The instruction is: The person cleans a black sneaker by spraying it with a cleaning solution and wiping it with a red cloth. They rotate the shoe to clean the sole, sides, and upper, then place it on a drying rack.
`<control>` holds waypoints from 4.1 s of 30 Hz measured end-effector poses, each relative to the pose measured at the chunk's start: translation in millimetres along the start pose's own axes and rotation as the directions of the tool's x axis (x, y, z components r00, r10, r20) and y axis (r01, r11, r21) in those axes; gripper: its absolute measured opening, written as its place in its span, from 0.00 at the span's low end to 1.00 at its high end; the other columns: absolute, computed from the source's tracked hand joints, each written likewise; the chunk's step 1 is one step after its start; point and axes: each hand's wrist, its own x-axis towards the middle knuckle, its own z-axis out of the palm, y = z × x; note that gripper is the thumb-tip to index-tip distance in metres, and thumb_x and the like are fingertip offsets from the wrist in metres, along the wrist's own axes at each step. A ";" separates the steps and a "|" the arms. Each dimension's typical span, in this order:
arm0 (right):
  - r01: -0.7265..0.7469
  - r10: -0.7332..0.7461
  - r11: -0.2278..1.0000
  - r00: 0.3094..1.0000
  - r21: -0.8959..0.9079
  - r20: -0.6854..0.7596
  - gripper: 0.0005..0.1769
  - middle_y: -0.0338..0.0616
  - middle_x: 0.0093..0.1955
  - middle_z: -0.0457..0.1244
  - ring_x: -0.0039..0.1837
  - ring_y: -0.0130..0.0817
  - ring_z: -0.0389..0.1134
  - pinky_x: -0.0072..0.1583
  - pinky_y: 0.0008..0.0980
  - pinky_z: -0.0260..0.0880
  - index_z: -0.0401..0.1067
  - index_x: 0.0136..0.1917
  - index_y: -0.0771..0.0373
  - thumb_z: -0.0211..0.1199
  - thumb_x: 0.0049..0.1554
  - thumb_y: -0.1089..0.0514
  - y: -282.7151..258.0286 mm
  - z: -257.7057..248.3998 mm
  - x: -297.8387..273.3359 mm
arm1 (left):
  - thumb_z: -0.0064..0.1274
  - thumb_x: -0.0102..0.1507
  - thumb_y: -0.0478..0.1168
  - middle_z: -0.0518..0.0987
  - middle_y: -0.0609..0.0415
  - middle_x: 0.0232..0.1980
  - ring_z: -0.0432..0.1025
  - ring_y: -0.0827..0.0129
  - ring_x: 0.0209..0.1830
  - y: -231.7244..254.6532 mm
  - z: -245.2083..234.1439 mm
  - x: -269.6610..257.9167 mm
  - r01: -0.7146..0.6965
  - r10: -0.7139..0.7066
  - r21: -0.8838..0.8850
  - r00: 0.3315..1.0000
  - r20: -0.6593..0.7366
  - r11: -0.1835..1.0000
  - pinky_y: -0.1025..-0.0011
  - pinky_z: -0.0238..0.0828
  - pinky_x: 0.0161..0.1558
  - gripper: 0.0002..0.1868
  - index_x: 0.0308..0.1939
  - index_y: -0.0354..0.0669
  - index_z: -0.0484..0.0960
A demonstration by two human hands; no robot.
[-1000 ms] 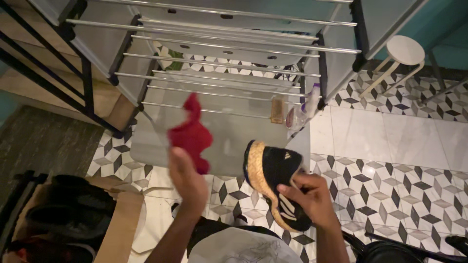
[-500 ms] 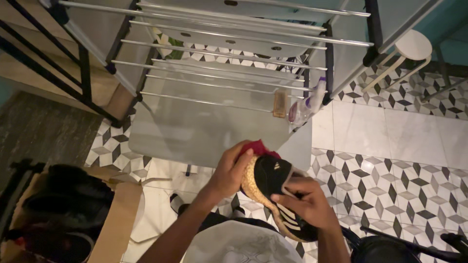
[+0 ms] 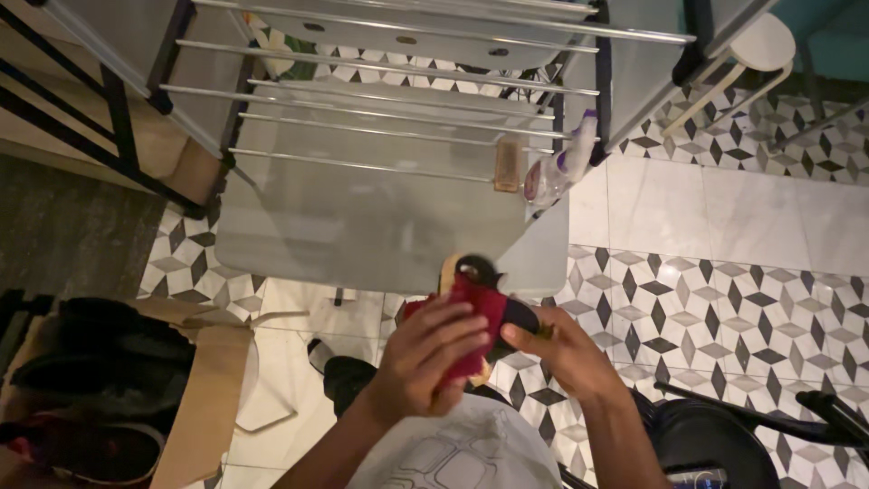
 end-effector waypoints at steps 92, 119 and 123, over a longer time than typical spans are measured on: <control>0.686 -0.718 0.695 0.653 0.215 0.241 0.25 0.69 0.69 0.66 0.76 0.62 0.58 0.78 0.56 0.43 0.78 0.52 0.78 0.72 0.54 0.51 -24.5 18.7 -40.8 | 0.36 0.77 0.44 0.82 0.44 0.64 0.75 0.50 0.69 -52.3 -30.2 22.8 0.315 -0.314 -0.002 0.943 -0.107 0.949 0.55 0.63 0.75 0.19 0.62 0.39 0.79; 0.617 -0.613 0.782 0.734 0.090 0.291 0.16 0.61 0.67 0.66 0.74 0.55 0.59 0.76 0.52 0.50 0.74 0.44 0.73 0.67 0.61 0.55 -39.7 30.5 8.5 | 0.53 0.65 0.28 0.76 0.42 0.73 0.70 0.52 0.78 -8.1 -41.5 -8.6 0.280 -0.279 -0.358 0.959 0.055 0.891 0.55 0.59 0.81 0.20 0.62 0.40 0.80; 0.641 -0.628 0.764 0.709 0.078 0.320 0.14 0.63 0.69 0.65 0.75 0.55 0.58 0.76 0.50 0.49 0.74 0.43 0.74 0.68 0.60 0.58 -48.6 33.4 12.5 | 0.52 0.63 0.29 0.78 0.44 0.67 0.71 0.56 0.72 -30.1 -38.4 -8.9 0.365 -0.379 -0.388 0.924 0.043 0.846 0.61 0.63 0.73 0.22 0.63 0.37 0.77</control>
